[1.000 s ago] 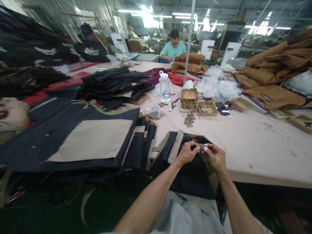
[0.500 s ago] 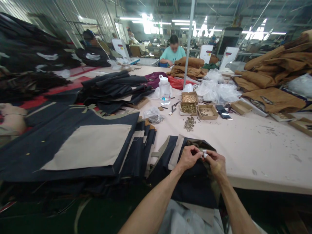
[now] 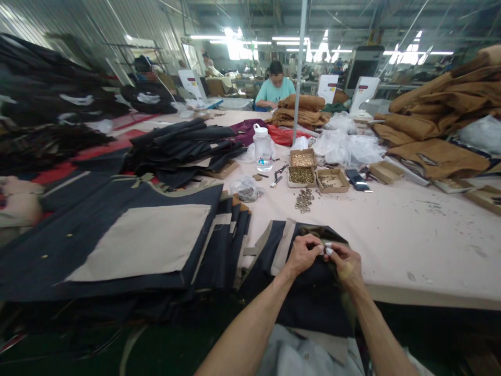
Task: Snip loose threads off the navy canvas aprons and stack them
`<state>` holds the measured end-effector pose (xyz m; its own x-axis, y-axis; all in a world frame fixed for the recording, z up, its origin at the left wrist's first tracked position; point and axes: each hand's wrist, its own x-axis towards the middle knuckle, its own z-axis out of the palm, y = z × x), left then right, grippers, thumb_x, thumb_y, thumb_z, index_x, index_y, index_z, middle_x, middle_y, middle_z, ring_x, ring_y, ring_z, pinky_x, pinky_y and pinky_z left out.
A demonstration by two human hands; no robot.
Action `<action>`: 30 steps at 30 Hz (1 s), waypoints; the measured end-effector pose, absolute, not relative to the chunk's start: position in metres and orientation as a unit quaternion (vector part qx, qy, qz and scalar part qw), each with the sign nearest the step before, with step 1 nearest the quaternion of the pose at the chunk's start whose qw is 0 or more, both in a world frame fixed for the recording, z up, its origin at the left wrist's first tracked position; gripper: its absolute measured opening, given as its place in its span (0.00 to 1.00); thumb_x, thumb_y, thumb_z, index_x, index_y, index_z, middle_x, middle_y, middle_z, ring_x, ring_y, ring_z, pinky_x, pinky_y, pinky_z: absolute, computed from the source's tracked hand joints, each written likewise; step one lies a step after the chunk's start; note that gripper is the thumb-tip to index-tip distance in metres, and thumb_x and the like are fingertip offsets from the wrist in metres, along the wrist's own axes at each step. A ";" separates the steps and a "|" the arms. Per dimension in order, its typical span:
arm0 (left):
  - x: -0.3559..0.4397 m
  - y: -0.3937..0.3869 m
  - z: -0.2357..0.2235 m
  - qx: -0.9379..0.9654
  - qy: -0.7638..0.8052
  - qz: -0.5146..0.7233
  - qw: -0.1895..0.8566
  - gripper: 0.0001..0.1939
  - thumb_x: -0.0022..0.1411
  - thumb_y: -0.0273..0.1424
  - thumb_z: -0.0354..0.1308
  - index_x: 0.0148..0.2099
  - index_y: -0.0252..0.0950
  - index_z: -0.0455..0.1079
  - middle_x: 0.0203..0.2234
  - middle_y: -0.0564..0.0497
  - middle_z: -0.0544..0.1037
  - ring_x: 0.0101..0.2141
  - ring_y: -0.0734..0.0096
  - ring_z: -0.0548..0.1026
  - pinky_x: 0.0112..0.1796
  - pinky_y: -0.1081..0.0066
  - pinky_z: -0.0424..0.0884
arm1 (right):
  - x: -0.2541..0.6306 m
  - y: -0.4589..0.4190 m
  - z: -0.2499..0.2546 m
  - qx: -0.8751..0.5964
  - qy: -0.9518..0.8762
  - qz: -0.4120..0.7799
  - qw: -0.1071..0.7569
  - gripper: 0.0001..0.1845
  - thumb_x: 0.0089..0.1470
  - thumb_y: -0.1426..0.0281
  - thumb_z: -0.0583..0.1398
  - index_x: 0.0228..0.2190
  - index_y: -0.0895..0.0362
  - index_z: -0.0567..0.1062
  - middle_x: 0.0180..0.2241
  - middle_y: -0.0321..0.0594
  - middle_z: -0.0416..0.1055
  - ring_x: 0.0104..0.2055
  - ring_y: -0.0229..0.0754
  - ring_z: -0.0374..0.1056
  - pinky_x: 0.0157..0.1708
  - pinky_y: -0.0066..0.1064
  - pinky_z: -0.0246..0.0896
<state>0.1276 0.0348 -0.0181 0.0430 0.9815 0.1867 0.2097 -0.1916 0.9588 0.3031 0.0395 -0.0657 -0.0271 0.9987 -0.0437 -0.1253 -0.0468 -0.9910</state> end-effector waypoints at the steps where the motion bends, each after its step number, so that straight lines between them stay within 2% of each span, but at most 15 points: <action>1: 0.127 0.035 -0.018 0.603 0.491 0.484 0.402 0.06 0.60 0.29 0.63 0.34 0.36 0.81 0.34 0.49 0.82 0.37 0.67 0.78 0.41 0.69 0.72 | 0.303 0.039 -0.065 -0.476 -0.464 0.547 0.509 0.20 0.49 0.59 0.72 0.41 0.57 0.85 0.27 0.41 0.81 0.28 0.44 0.75 0.33 0.35 0.73; 8: 0.129 0.039 -0.020 0.593 0.497 0.481 0.411 0.06 0.53 0.32 0.70 0.29 0.35 0.79 0.31 0.48 0.82 0.33 0.68 0.78 0.37 0.70 0.73 | 0.303 0.036 -0.046 -0.489 -0.509 0.517 0.484 0.20 0.50 0.56 0.70 0.40 0.57 0.86 0.29 0.43 0.82 0.29 0.47 0.76 0.33 0.37 0.73; 14: 0.137 0.039 -0.024 0.584 0.522 0.482 0.392 0.03 0.55 0.29 0.66 0.29 0.36 0.78 0.31 0.49 0.82 0.34 0.67 0.78 0.40 0.68 0.74 | 0.308 0.038 -0.059 -0.475 -0.462 0.551 0.506 0.22 0.47 0.57 0.71 0.42 0.58 0.85 0.32 0.44 0.82 0.30 0.47 0.77 0.36 0.40 0.75; 20: 0.136 0.036 -0.022 0.605 0.517 0.466 0.385 0.03 0.55 0.28 0.64 0.29 0.35 0.77 0.32 0.50 0.81 0.34 0.68 0.77 0.39 0.69 0.73 | 0.304 0.041 -0.059 -0.468 -0.464 0.547 0.516 0.21 0.46 0.59 0.73 0.39 0.59 0.84 0.30 0.42 0.81 0.26 0.43 0.74 0.30 0.35 0.72; 26: 0.139 0.033 -0.023 0.618 0.534 0.449 0.361 0.04 0.57 0.29 0.64 0.36 0.36 0.78 0.30 0.52 0.80 0.31 0.70 0.74 0.34 0.71 0.69 | 0.302 0.040 -0.060 -0.476 -0.448 0.537 0.533 0.23 0.45 0.58 0.73 0.40 0.59 0.83 0.30 0.41 0.81 0.26 0.41 0.74 0.29 0.34 0.71; 30: 0.140 0.033 -0.021 0.627 0.534 0.444 0.353 0.02 0.57 0.28 0.64 0.34 0.36 0.77 0.28 0.52 0.79 0.30 0.71 0.73 0.34 0.71 0.68 | 0.302 0.041 -0.063 -0.492 -0.444 0.515 0.544 0.24 0.45 0.57 0.73 0.40 0.59 0.82 0.27 0.39 0.79 0.25 0.41 0.74 0.29 0.33 0.71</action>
